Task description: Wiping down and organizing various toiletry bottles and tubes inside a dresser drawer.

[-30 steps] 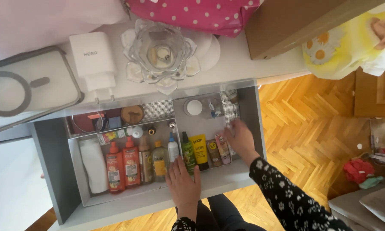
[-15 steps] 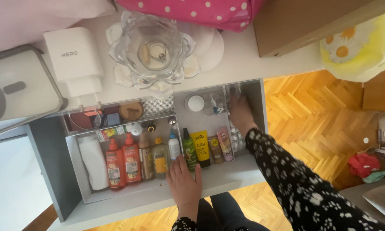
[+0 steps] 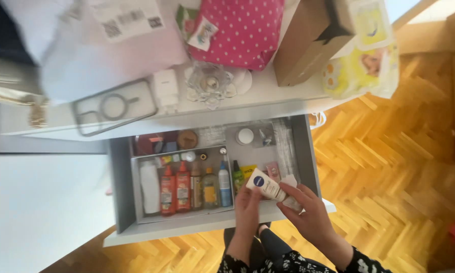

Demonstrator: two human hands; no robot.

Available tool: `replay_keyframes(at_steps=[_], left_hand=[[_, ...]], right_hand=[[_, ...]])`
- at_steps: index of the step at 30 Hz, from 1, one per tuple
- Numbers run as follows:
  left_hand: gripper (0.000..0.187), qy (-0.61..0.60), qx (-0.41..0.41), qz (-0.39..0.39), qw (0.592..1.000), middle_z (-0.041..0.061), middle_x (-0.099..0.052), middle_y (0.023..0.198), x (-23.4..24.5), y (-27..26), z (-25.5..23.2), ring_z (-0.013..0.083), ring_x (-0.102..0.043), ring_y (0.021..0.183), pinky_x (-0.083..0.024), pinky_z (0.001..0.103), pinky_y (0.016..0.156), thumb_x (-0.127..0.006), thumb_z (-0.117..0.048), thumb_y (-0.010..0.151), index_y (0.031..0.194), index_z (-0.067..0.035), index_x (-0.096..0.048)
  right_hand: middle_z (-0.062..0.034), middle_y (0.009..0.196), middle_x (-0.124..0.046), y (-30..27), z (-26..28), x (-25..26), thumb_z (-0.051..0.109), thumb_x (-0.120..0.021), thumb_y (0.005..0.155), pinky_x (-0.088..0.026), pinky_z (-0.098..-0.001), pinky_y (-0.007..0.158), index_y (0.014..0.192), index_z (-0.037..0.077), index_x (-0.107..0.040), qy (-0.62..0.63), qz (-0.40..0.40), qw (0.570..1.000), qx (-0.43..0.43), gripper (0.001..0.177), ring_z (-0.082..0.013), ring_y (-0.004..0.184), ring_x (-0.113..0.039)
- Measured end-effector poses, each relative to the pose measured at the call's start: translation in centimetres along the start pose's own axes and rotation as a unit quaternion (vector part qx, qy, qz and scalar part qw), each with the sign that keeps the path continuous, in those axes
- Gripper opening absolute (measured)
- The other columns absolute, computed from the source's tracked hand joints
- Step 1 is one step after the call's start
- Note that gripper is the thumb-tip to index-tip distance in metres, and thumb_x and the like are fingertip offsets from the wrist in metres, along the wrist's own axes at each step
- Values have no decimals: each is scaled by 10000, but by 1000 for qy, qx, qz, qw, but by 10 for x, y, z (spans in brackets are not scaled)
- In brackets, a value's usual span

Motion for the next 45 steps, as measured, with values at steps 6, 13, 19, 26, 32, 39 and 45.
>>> replay_keyframes(at_steps=[6,13,19,26,32,39,45], left_hand=[[216,-18,-73,27,997,38,-762,878,-53,-48,-117,83,-671,773,-547,252,677,-651,-158,990,986,40,-737],[327,151,-324,-45,933,-16,-651,696,-93,-116,-199,31,-565,645,-461,247,537,-616,-249,1031,830,-1,-688],[364,-110,-239,-17,965,30,-687,772,-104,-135,-219,90,-607,659,-492,262,569,-509,-299,1081,940,-1,-665],[257,-232,-153,53,959,77,-677,902,-114,-144,-204,152,-672,765,-570,295,649,-486,-315,1062,1069,-67,-552],[449,-123,-221,-12,967,63,-587,1107,-98,-166,-224,146,-622,948,-529,269,806,-388,-335,1094,1414,-78,-571],[733,203,-332,61,919,137,-449,1319,-124,-219,-249,220,-554,1175,-514,327,1008,-540,-156,927,1588,-21,-252],[647,264,-197,149,932,150,-672,1213,-132,-222,-215,180,-705,1053,-583,304,861,-572,-191,997,1566,-38,-305]], right_hand=[[-95,1110,-732,-20,90,45,106,-839,759,-585,-302,790,1230,61,-702,72,0,986,148,493,-171,953,-739],[-71,1197,-700,-30,122,33,142,-764,832,-583,-329,871,1483,114,-480,281,244,926,69,710,-152,1032,-671],[-127,1041,-709,-11,108,64,351,-338,1120,-532,-350,883,1243,23,-599,280,129,939,154,437,-171,948,-668],[-49,1018,-672,-62,193,105,31,-602,912,-533,-266,824,1171,51,-620,195,28,933,300,261,-130,924,-653],[-74,1054,-700,-59,204,76,-17,-778,786,-567,-270,814,1123,78,-678,241,131,941,198,365,-124,944,-683],[-61,794,-747,-20,152,72,178,-621,986,-520,-285,612,998,-60,-752,319,110,929,152,271,-107,697,-650],[-68,765,-725,-20,135,72,242,-533,1076,-517,-260,594,994,-22,-730,309,94,935,144,339,-95,659,-622]])
Point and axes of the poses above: each hand's wrist, its own y-axis towards the middle knuckle, its own x-axis out of the back of the hand, z = x × y, the point moved 8 cm from there along y, towards the middle knuckle
